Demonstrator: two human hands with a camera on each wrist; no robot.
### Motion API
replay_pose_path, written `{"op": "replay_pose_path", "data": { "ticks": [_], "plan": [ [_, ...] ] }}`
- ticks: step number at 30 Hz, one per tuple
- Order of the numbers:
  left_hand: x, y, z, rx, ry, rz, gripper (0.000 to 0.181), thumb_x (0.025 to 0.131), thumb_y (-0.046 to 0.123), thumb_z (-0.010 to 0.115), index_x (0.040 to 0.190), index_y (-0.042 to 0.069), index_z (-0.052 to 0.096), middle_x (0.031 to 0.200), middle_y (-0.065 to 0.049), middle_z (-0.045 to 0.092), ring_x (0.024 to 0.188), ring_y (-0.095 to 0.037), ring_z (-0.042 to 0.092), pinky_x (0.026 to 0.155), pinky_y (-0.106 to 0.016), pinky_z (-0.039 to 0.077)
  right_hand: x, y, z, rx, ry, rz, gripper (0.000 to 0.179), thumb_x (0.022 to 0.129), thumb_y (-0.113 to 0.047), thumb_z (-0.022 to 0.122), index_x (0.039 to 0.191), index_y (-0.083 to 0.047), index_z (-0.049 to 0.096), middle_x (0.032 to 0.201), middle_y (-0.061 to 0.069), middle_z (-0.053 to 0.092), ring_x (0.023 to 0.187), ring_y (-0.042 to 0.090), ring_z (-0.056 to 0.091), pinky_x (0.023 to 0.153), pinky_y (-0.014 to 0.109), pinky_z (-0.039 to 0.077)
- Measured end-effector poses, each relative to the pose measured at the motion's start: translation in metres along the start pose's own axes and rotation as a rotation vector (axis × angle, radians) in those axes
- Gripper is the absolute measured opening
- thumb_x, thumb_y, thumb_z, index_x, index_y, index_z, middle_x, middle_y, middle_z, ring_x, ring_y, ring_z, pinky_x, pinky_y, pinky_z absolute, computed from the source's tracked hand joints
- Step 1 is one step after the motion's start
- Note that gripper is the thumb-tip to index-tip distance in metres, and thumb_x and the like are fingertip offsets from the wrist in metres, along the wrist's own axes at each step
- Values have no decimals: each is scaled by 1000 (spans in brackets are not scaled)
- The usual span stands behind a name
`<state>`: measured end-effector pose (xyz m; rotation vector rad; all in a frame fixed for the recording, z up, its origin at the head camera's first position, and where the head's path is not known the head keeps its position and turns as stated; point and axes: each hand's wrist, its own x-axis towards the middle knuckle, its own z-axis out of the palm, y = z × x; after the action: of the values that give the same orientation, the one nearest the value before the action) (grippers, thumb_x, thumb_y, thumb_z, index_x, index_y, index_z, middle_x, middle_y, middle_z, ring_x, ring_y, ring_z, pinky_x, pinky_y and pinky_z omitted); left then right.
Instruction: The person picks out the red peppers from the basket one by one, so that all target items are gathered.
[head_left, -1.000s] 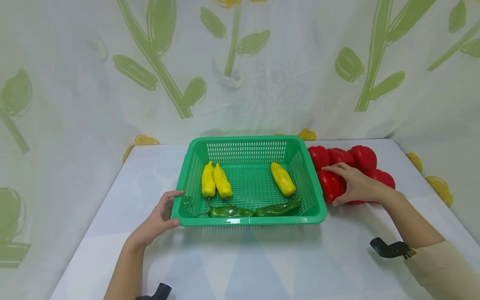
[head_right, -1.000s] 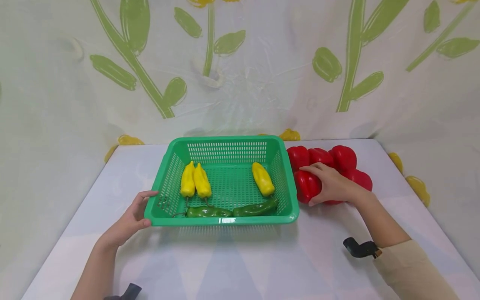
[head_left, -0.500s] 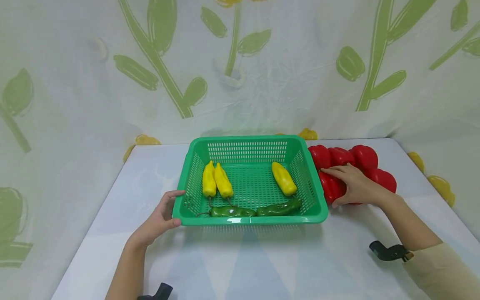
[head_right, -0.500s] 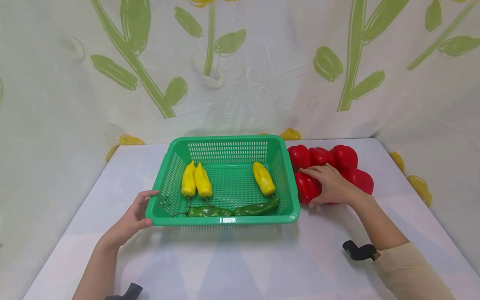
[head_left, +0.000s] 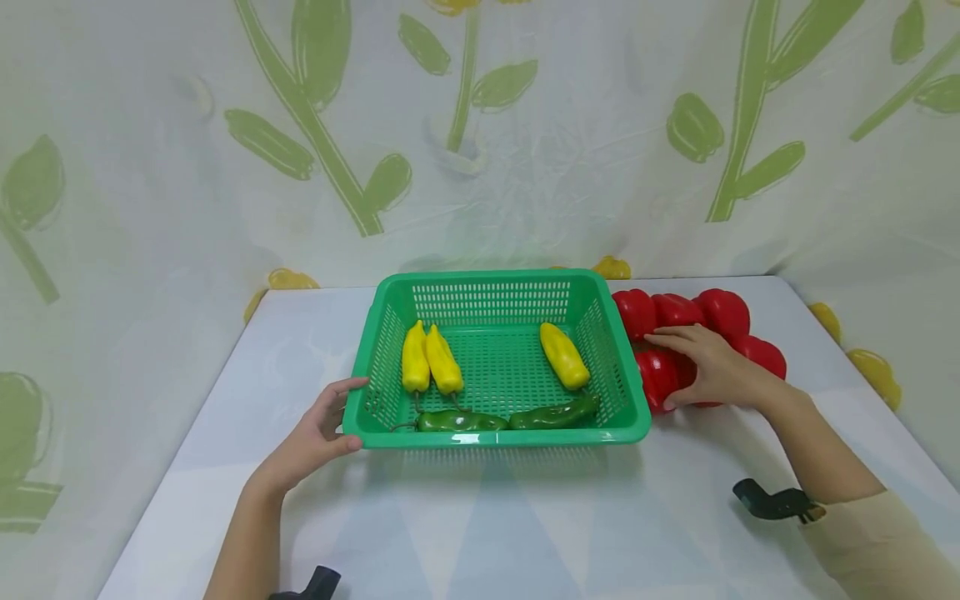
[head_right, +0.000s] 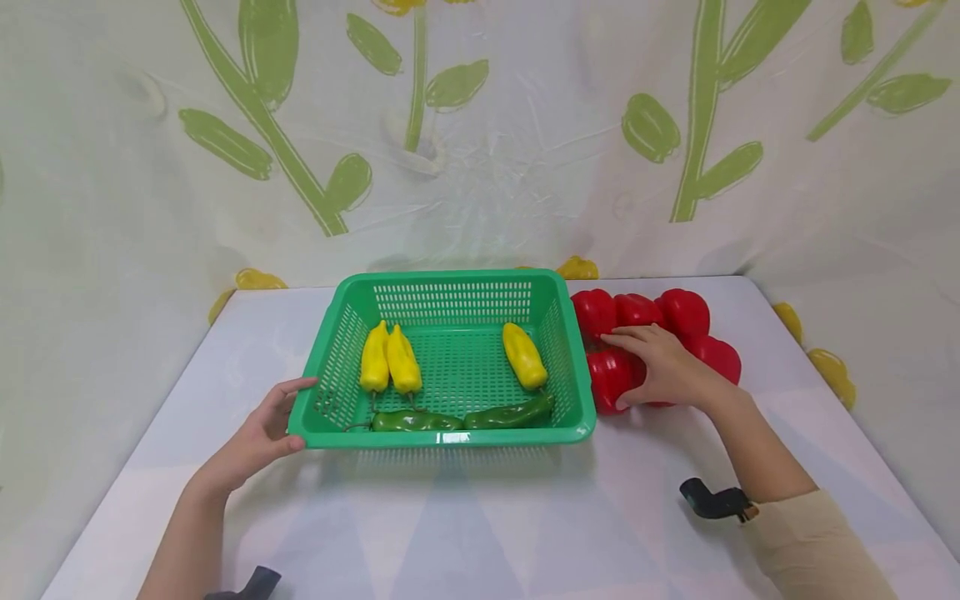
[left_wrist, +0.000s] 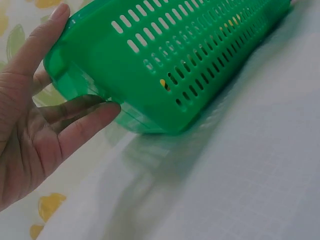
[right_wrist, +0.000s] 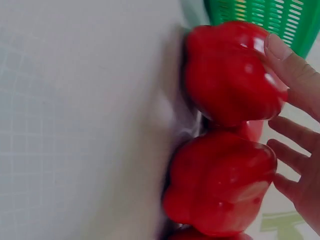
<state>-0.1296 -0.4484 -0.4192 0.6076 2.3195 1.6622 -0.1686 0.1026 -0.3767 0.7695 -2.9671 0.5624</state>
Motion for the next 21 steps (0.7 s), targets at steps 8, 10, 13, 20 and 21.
{"op": "replay_pose_path", "data": {
  "ticks": [8,10,13,20,21],
  "plan": [
    [-2,6,-3,16,6,5,70,88,10,66,145,10,26,147,-25,24,126,-51,35,84,-23,49,-8,-3,-10,64,41,3,92,58,-28,89,135,-4,45,135,21,45,123,42,37,75,58,50],
    [-2,5,-3,31,11,37,68,90,14,64,146,10,26,149,-23,22,128,-47,34,86,-22,48,-10,-3,-11,78,61,-16,91,60,-28,88,136,-3,44,135,21,44,122,42,37,75,59,50],
    [-1,6,-2,71,40,84,65,93,20,61,147,13,26,151,-17,23,132,-31,35,90,-20,44,-13,-5,-13,90,85,-27,92,62,-28,87,138,-3,42,135,21,43,122,41,37,74,60,50],
    [1,8,2,133,87,116,67,95,23,54,150,16,17,153,-16,21,136,-36,26,95,-17,38,-14,-23,-16,48,149,-44,94,61,-26,88,140,-6,41,135,20,44,121,40,39,75,61,49],
    [1,9,3,154,100,109,69,94,24,54,151,16,16,154,-15,19,137,-39,25,97,-20,38,-13,-26,-16,36,162,-52,95,60,-25,89,140,-6,41,135,20,45,120,40,39,75,61,49]
  ]
}}
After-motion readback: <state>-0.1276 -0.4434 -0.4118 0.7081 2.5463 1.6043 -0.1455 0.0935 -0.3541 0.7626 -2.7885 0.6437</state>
